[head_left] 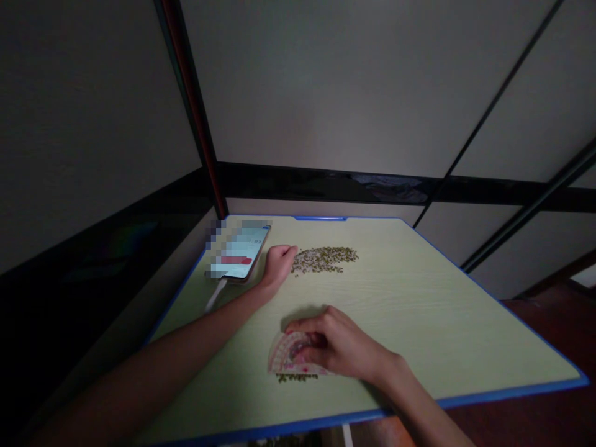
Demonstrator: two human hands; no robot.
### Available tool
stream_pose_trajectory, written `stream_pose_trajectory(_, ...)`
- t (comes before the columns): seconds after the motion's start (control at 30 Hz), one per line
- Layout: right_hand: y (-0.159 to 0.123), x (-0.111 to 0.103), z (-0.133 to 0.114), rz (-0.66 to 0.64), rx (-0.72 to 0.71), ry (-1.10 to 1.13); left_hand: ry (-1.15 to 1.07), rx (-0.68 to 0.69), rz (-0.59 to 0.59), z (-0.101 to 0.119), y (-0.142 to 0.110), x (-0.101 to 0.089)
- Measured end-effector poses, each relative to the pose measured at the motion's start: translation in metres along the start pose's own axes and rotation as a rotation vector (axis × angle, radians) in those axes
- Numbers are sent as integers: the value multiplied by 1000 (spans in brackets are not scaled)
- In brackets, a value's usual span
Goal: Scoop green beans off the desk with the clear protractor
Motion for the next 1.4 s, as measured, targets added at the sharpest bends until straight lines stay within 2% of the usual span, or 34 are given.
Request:
stream_pose_trajectory(0.4,-9,4,-13,-42,-50,-18,-1,3,4,-1,1,1)
stream_pose_trajectory(0.63,-11,9,-17,-111,-83,-10,-6,-5,7,0,0,0)
stream_pose_trajectory(1.4,-16,14,-23,-130,-123,-11,-4,-30,-1,2,-1,-1)
Point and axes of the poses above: each hand's wrist, its own y-axis towards the middle knuckle, its own x-axis out of the palm, z = x × y, the point moved 7 cm from there along y, towards the middle knuckle, and after that the axes turned 8 degrees about x, right-handed, at the moved point
